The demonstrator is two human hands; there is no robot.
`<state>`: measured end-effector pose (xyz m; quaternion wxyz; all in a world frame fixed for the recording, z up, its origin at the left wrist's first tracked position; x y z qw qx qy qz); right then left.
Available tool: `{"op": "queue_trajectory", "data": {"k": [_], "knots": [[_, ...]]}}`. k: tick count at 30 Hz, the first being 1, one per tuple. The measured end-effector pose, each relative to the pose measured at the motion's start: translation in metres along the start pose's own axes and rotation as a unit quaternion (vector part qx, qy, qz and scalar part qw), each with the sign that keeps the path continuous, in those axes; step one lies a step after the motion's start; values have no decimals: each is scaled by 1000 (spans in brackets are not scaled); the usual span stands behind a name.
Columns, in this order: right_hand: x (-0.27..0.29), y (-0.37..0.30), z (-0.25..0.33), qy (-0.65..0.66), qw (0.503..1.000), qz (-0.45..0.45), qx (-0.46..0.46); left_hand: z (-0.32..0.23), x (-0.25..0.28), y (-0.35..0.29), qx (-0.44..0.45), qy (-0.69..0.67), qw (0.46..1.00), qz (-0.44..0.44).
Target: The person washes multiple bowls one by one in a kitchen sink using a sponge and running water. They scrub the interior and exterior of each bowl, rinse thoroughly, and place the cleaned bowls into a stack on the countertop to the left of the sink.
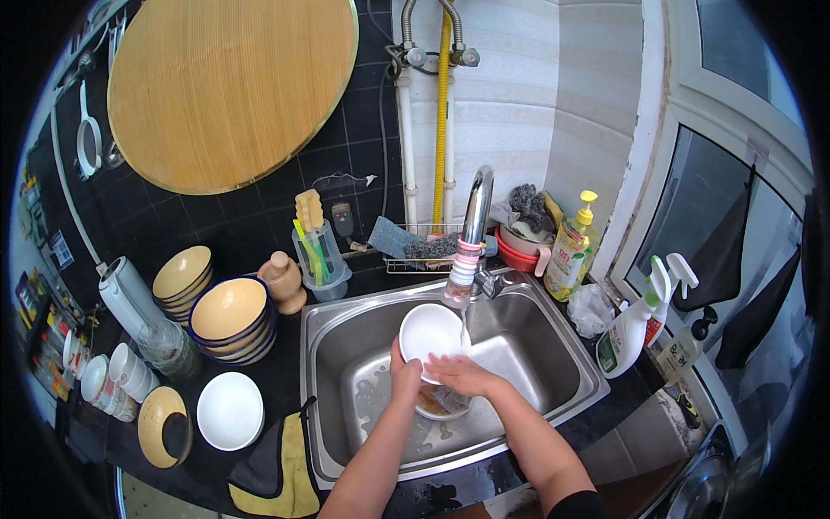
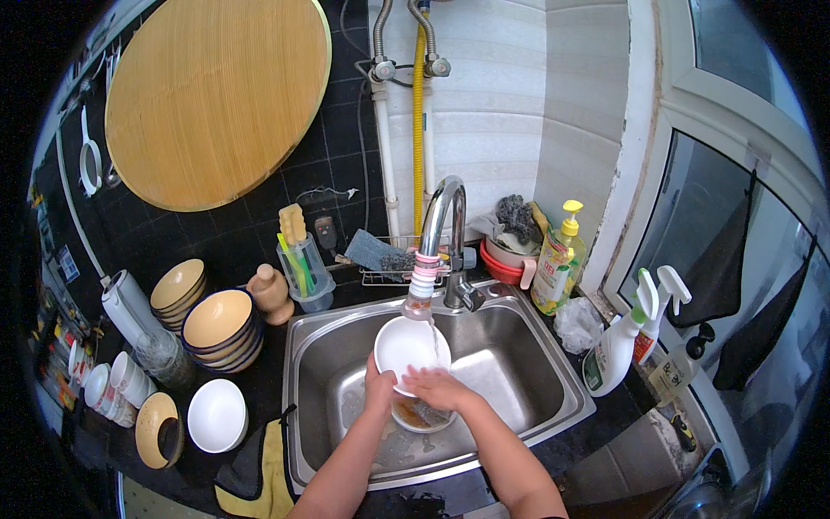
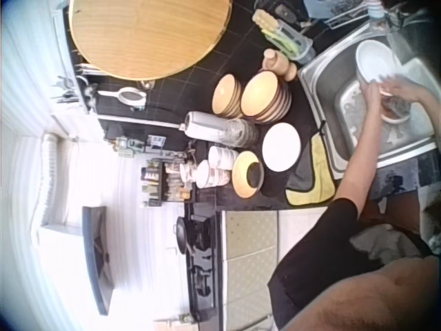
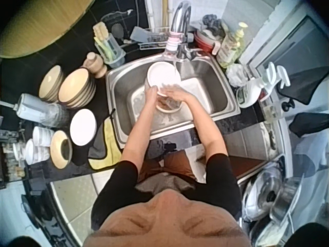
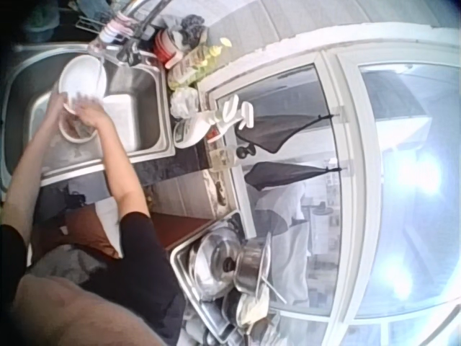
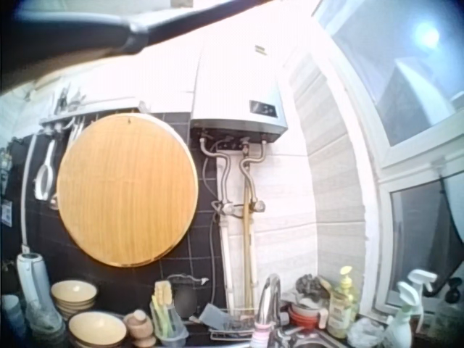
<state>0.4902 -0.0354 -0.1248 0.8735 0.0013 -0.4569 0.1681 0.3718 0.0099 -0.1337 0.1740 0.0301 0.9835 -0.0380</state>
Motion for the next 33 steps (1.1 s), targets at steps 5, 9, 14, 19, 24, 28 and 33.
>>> {"op": "queue_trajectory", "data": {"k": [5, 9, 14, 19, 24, 28, 33], "knots": [[23, -2, -9, -255, 913, -308, -80, -10, -14, -17, 75, 52, 994, 62], [57, -22, -8, -103, 882, -447, -109, -16, -26, -30, 85, 70, 991, 72], [28, -10, -68, 347, 858, -301, -231, -28, -18, -18, -12, -1, 999, 41], [19, -9, -34, 520, 801, -239, -177, -36, 3, -14, -182, 122, 974, -66], [22, -7, -37, 497, 788, -328, -157, -39, -18, -34, -303, 575, 752, -111], [23, -2, -61, 438, 780, -425, -141, -2, -43, -41, -303, 652, 690, 85], [36, -12, -60, 275, 822, -482, -132, 22, -61, -57, -301, 526, 745, 278]]}}
Point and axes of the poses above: each hand's wrist, its own y-axis towards the middle knuckle, its own x-axis out of the back of the hand, z = x × y, the point moved 5 cm from there along y, towards the middle knuckle, and after that the axes turned 5 degrees about -z, right-handed, at the moved point
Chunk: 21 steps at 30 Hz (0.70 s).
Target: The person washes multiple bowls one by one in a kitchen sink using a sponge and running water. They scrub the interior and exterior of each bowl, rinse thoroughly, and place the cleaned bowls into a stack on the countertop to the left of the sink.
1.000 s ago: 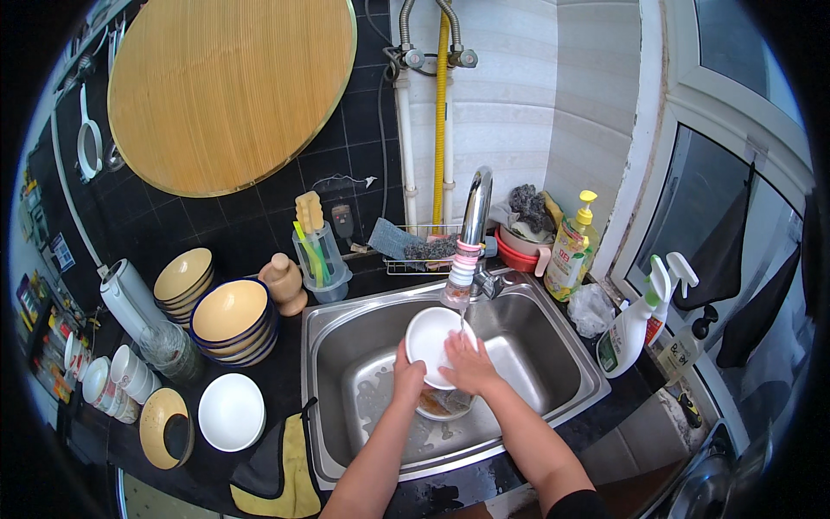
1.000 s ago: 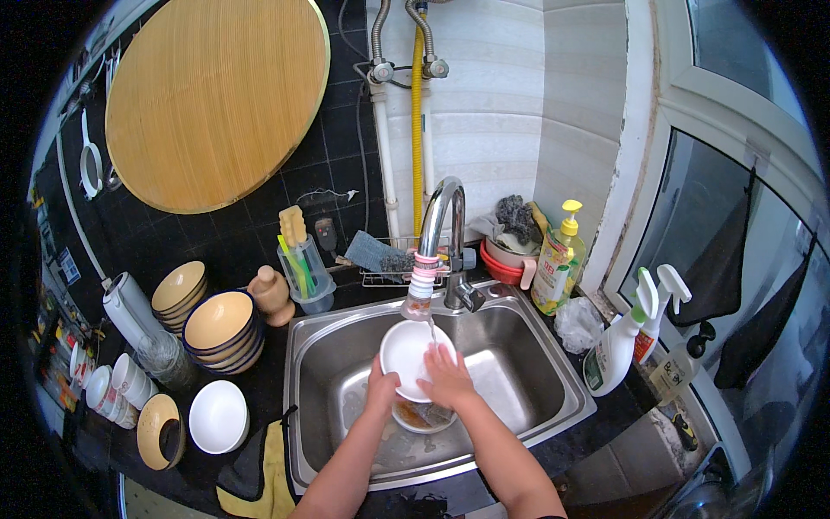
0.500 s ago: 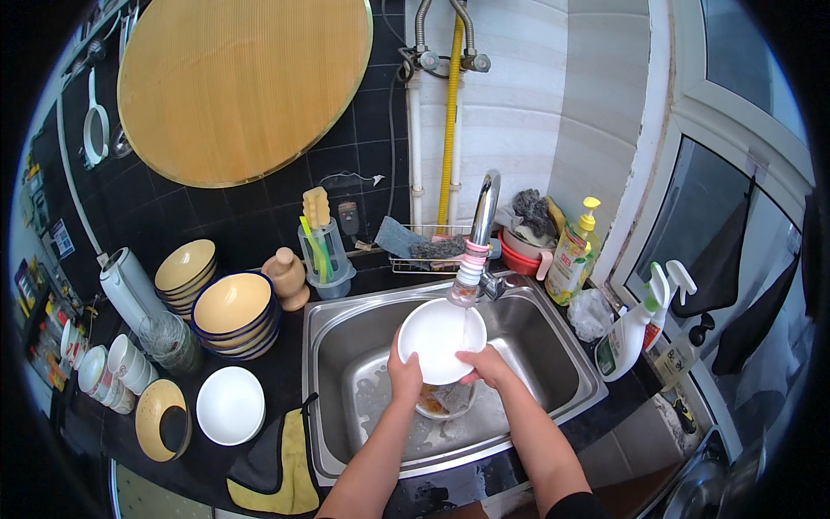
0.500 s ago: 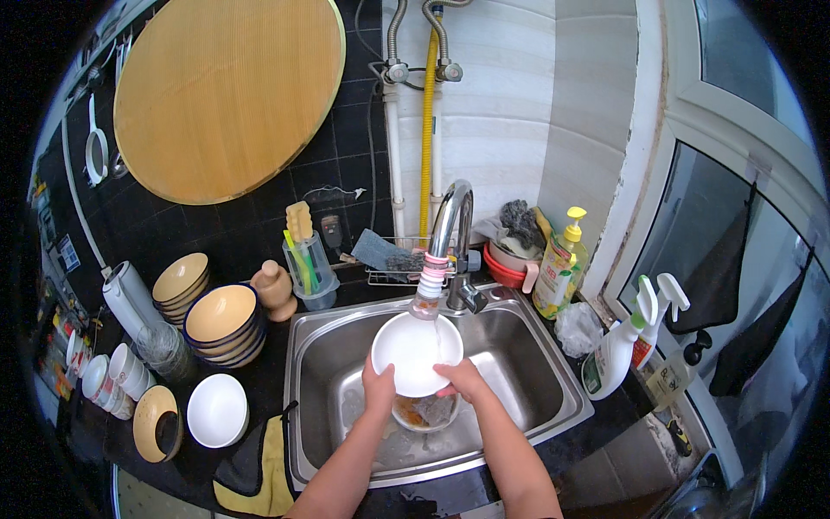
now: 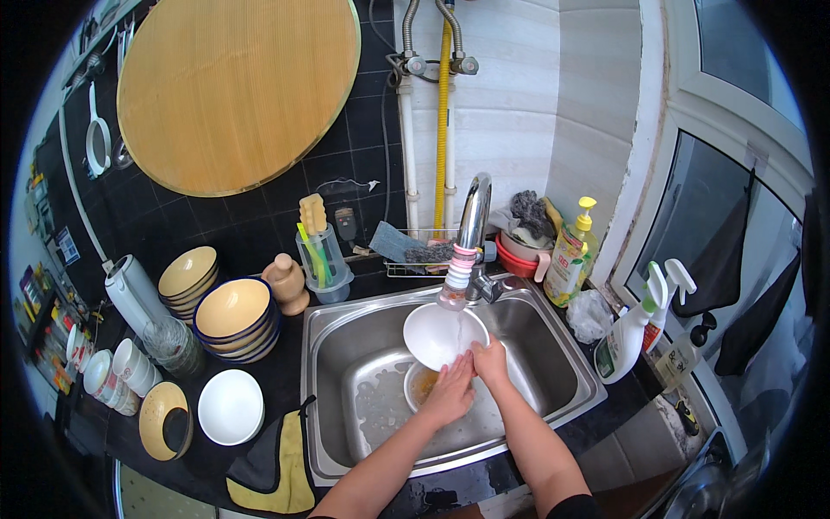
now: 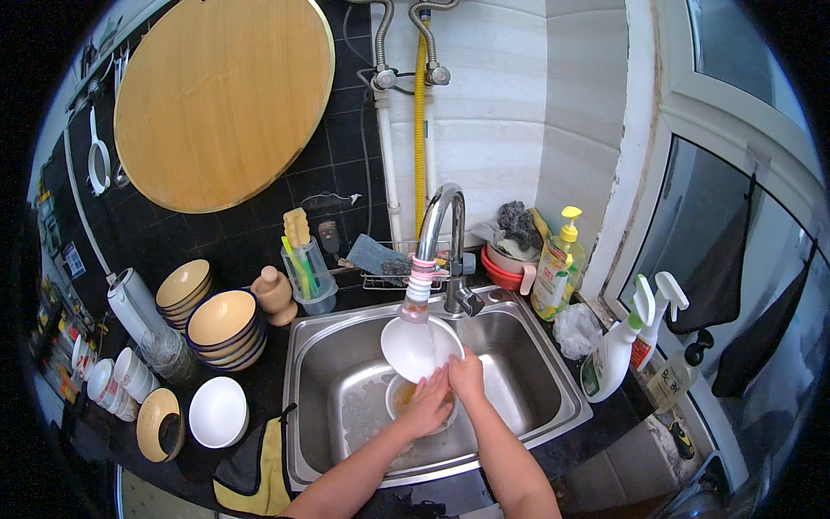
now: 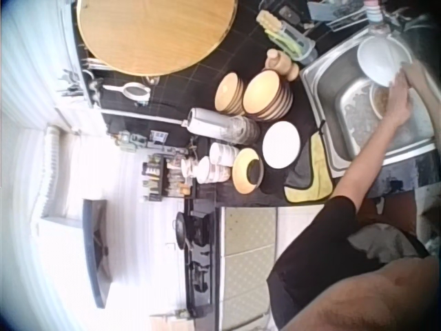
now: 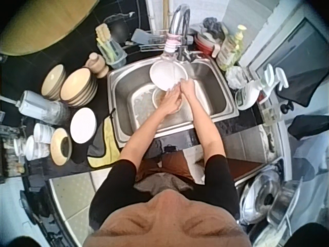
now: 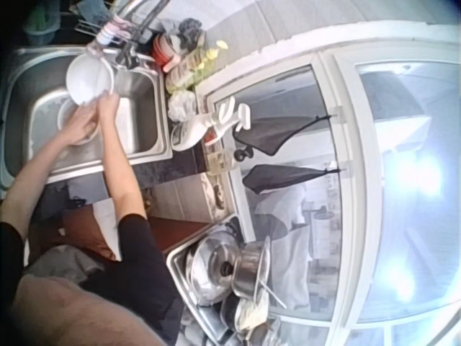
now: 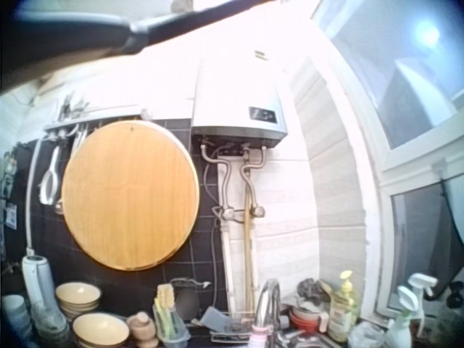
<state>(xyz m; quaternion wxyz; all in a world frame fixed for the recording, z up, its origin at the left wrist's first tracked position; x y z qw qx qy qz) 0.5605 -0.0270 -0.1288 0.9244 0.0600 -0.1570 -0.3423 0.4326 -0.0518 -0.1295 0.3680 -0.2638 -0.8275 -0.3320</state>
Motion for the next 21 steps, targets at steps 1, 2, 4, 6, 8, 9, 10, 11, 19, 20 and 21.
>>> {"op": "queue_trajectory", "data": {"k": [1, 2, 4, 6, 8, 9, 10, 11, 19, 20, 21], "knots": [[5, -7, 18, 21, 999, 12, -38, 6, 5, 2, 26, 52, 998, 12], [4, -11, 26, 43, 996, 28, -78, 13, 11, 1, 56, 105, 993, 24], [3, -11, 23, 65, 993, 34, -98, 25, 29, -2, 95, 164, 980, -55], [-1, -11, 15, 94, 985, 45, -135, 26, 46, -5, 123, 161, 968, -150], [-2, -8, 2, 130, 972, 51, -190, 14, 71, -3, 134, 92, 953, -255], [-3, -10, 3, 143, 964, 66, -212, 12, 79, -5, 160, 91, 935, -303], [-3, -12, 4, 156, 956, 80, -234, 18, 76, -5, 176, -30, 933, -313], [-4, -14, 5, 169, 947, 93, -256, 28, 68, -5, 188, -151, 917, -318], [-6, -12, -8, -77, 983, 113, -124, 67, 36, -1, 213, -402, 842, -290], [1, -8, -3, -177, 983, 42, -31, 71, 40, -1, 233, -401, 849, -254], [10, -9, 17, -227, 974, 9, -26, 75, 42, -4, 255, -397, 854, -220]]}}
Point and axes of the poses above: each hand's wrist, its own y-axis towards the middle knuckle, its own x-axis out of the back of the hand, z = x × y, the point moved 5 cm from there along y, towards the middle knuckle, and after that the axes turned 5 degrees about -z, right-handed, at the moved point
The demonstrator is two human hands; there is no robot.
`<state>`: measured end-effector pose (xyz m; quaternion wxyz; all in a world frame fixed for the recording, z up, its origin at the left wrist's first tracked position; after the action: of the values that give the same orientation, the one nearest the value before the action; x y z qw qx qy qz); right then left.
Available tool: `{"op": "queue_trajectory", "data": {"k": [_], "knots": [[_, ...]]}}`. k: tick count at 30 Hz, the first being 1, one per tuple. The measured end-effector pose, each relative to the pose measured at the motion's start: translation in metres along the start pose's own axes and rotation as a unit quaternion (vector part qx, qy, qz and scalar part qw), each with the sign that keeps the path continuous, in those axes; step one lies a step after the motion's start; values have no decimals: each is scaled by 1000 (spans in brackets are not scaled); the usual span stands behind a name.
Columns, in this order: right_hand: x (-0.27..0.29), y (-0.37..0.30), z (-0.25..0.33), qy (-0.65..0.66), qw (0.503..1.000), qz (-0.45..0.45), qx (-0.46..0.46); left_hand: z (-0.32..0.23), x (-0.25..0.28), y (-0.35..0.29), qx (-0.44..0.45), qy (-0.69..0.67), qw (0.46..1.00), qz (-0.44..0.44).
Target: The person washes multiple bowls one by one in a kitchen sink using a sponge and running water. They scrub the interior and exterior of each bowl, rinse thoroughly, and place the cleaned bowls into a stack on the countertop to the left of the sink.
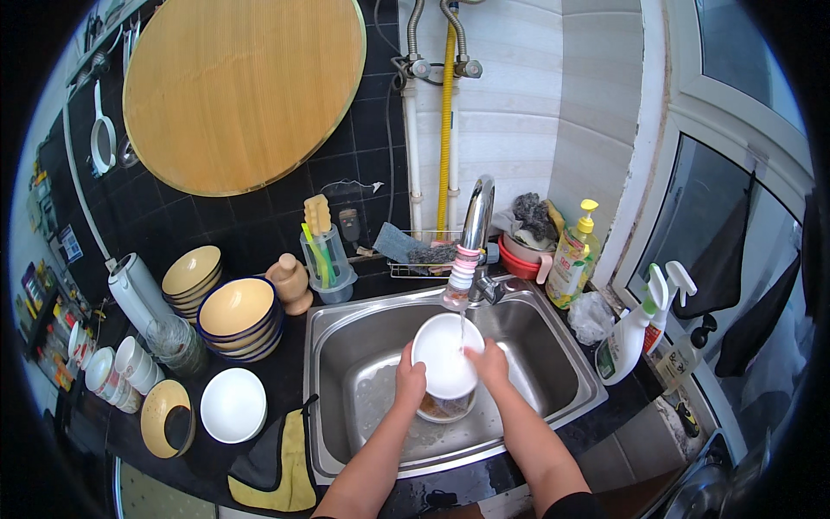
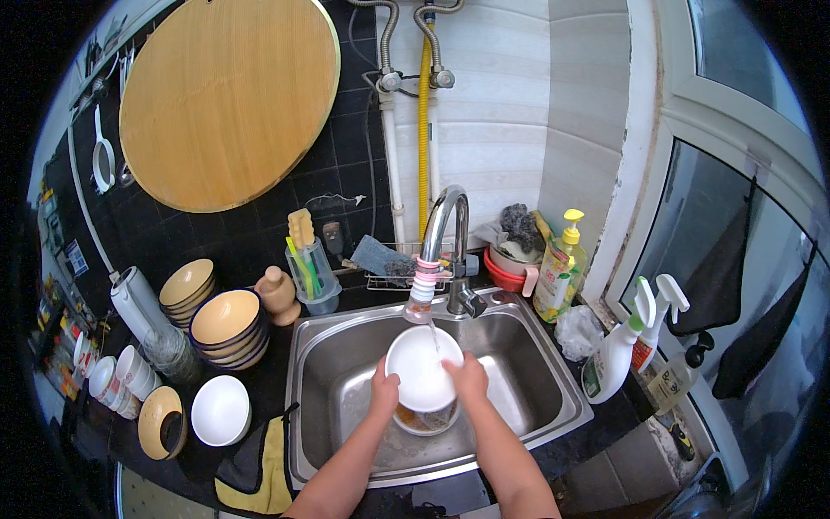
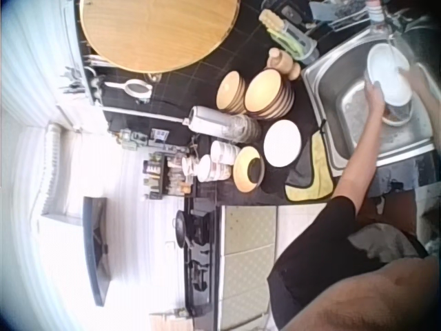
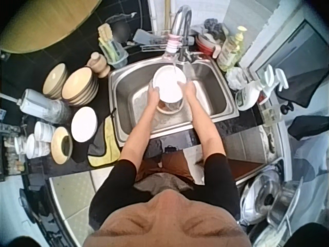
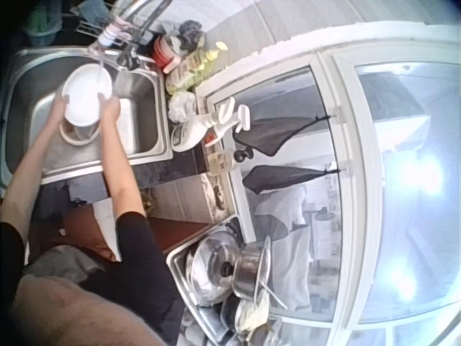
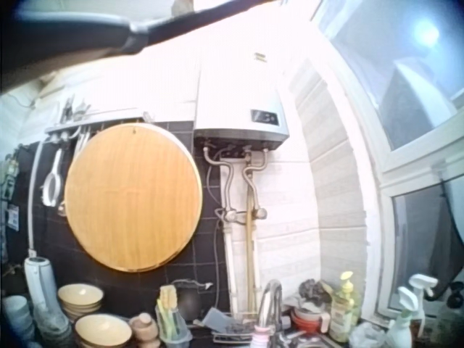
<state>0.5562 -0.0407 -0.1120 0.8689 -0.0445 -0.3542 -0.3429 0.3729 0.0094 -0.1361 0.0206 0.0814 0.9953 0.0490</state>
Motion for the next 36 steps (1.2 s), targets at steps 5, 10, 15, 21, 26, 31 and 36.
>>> {"op": "queue_trajectory", "data": {"k": [5, 10, 15, 21, 26, 31, 36], "knots": [[-17, 17, -34, 19, 1000, 9, 22, -23, -8, -17, 155, -98, 983, -26], [-29, 9, -41, 56, 962, 233, -128, -14, -19, -21, 52, -80, 994, -47], [-24, 18, -37, 53, 989, 139, 0, 11, -5, -6, 103, -132, 986, 3], [11, 12, 3, 19, 991, 125, -41, 39, -5, -10, 303, -204, 931, 2], [22, 17, -24, 57, 953, 250, -165, 18, -30, -25, 333, -220, 910, 110], [39, -14, -31, 70, 924, 315, -204, 33, -28, -34, 392, -186, 890, 137], [49, -14, -7, 101, 926, 312, -184, 19, -23, -28, 429, -207, 871, 121]]}}
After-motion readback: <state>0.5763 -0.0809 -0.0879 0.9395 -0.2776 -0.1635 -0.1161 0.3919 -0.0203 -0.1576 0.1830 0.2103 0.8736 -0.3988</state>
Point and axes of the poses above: each hand's wrist, its own y-axis towards the middle knuckle, its own x-axis out of the back of the hand, z = x × y, the point moved 5 cm from there along y, towards the middle knuckle, and after that the axes turned 5 degrees about -z, right-handed, at the moved point
